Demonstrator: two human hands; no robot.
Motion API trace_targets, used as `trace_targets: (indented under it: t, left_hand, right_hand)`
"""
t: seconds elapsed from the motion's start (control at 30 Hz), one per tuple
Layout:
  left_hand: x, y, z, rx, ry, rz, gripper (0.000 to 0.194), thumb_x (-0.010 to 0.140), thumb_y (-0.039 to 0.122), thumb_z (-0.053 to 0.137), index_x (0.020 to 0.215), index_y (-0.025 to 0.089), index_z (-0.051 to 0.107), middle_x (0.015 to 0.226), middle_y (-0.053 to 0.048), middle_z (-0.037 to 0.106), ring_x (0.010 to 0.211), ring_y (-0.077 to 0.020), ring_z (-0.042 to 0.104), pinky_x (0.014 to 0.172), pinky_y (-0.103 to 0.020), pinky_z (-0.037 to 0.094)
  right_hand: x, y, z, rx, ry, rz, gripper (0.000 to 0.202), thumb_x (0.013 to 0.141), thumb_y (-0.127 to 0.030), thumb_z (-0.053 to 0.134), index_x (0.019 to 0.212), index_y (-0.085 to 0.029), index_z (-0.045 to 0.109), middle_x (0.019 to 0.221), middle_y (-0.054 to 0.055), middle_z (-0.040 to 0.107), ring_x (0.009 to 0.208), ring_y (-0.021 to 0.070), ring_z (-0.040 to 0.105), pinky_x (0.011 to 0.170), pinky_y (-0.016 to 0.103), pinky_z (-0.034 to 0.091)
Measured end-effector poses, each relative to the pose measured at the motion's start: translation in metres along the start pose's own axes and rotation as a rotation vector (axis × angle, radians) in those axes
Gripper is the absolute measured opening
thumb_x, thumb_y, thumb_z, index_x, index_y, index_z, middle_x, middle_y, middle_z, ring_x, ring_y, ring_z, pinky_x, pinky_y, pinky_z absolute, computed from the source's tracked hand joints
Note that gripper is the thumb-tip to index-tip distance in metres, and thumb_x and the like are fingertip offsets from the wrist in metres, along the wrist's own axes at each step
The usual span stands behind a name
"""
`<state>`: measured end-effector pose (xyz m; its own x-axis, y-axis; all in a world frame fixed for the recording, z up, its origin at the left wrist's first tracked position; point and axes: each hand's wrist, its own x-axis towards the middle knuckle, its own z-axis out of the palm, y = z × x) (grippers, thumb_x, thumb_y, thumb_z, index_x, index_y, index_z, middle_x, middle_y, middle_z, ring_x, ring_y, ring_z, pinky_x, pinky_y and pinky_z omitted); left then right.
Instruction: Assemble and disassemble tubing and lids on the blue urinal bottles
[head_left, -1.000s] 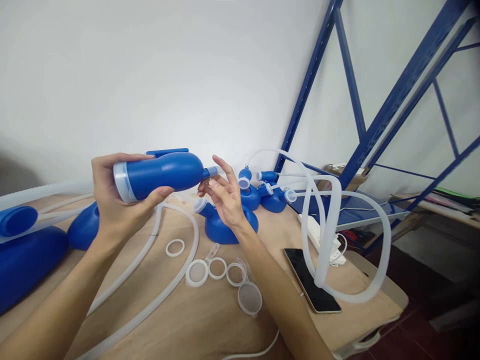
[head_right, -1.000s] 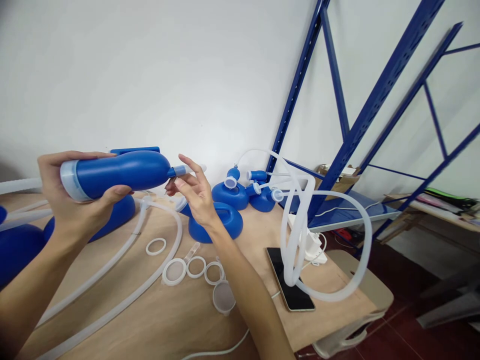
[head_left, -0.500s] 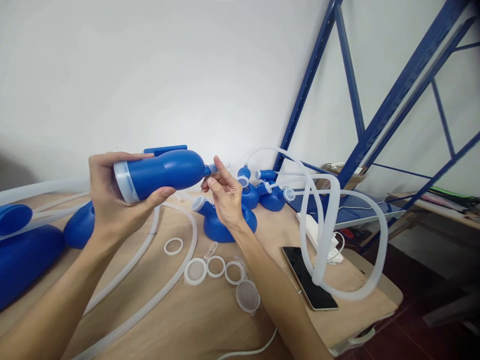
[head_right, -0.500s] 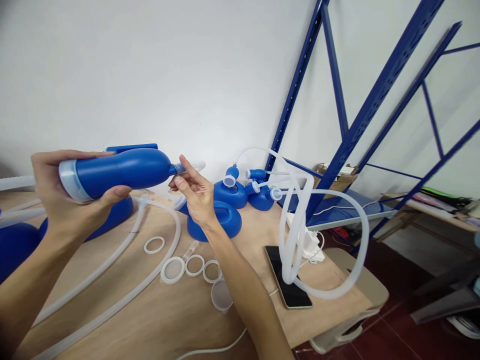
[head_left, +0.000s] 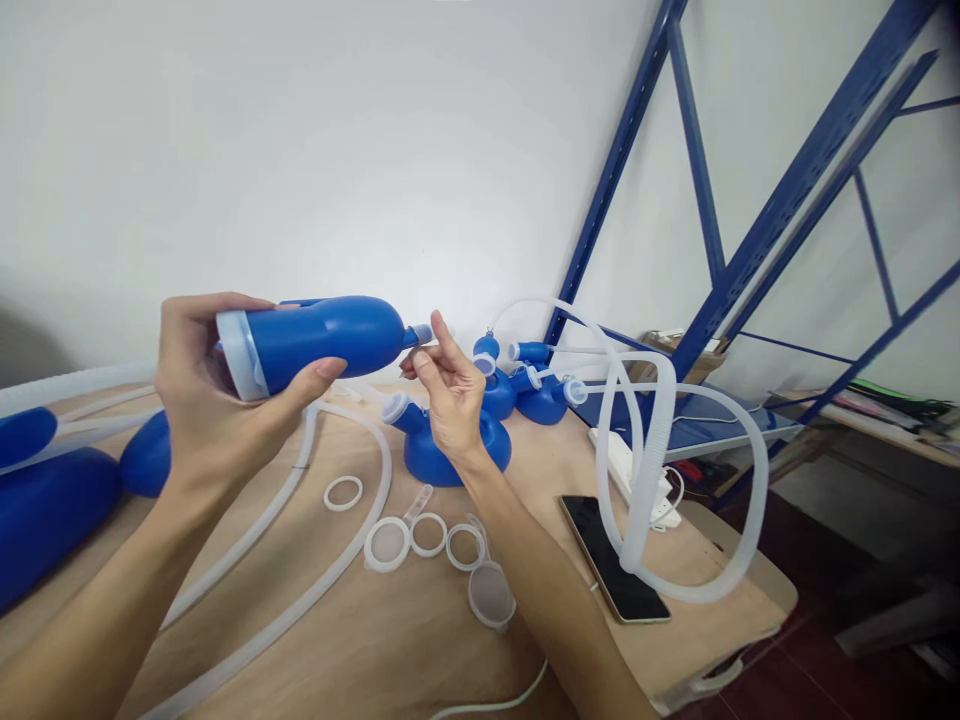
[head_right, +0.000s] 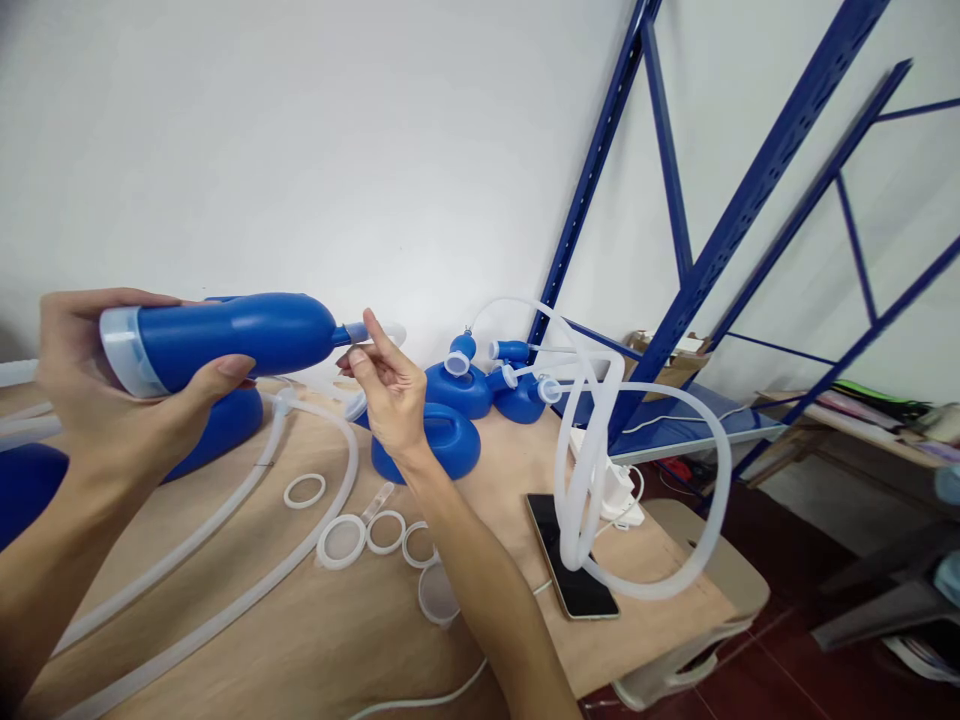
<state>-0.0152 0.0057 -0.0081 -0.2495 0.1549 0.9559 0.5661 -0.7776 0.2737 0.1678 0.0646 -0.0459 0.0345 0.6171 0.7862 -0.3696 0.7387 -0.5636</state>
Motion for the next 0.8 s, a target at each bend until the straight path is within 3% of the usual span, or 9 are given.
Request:
trace_targets:
  t: [0.37, 0.57, 0.8]
  left_hand:
    - [-0.004, 0.001, 0.000, -0.006, 0.013, 0.124, 0.068, 0.063, 0.041, 0.099, 0.116, 0.017, 0.064, 0.110, -0.004, 0.067, 0.102, -0.0241, 0.077, 0.088, -0.036, 0.058]
    - [-0.001, 0.001, -0.002, 0.001, -0.010, 0.151, 0.069, 0.066, 0.042, 0.099, 0.119, 0.016, 0.064, 0.110, -0.004, 0.067, 0.101, -0.0244, 0.077, 0.085, -0.035, 0.059]
    - [0.003, 0.000, -0.004, 0.036, -0.008, 0.170, 0.067, 0.069, 0.047, 0.097, 0.118, 0.016, 0.064, 0.108, -0.006, 0.069, 0.099, -0.0241, 0.075, 0.085, -0.039, 0.060]
  right_hand:
    - [-0.002, -0.011, 0.010, 0.166, 0.087, 0.212, 0.060, 0.089, -0.041, 0.075, 0.148, -0.035, 0.065, 0.082, -0.002, 0.067, 0.084, 0.0151, 0.063, 0.082, 0.034, 0.058]
    - [0.002, -0.006, 0.004, 0.179, 0.015, 0.155, 0.051, 0.090, -0.041, 0.074, 0.140, -0.035, 0.071, 0.081, -0.003, 0.067, 0.079, 0.0139, 0.062, 0.081, 0.034, 0.058]
    - [0.007, -0.005, -0.009, -0.067, -0.142, 0.115, 0.054, 0.095, -0.054, 0.067, 0.144, -0.032, 0.066, 0.086, 0.000, 0.070, 0.082, 0.0179, 0.065, 0.081, 0.038, 0.061]
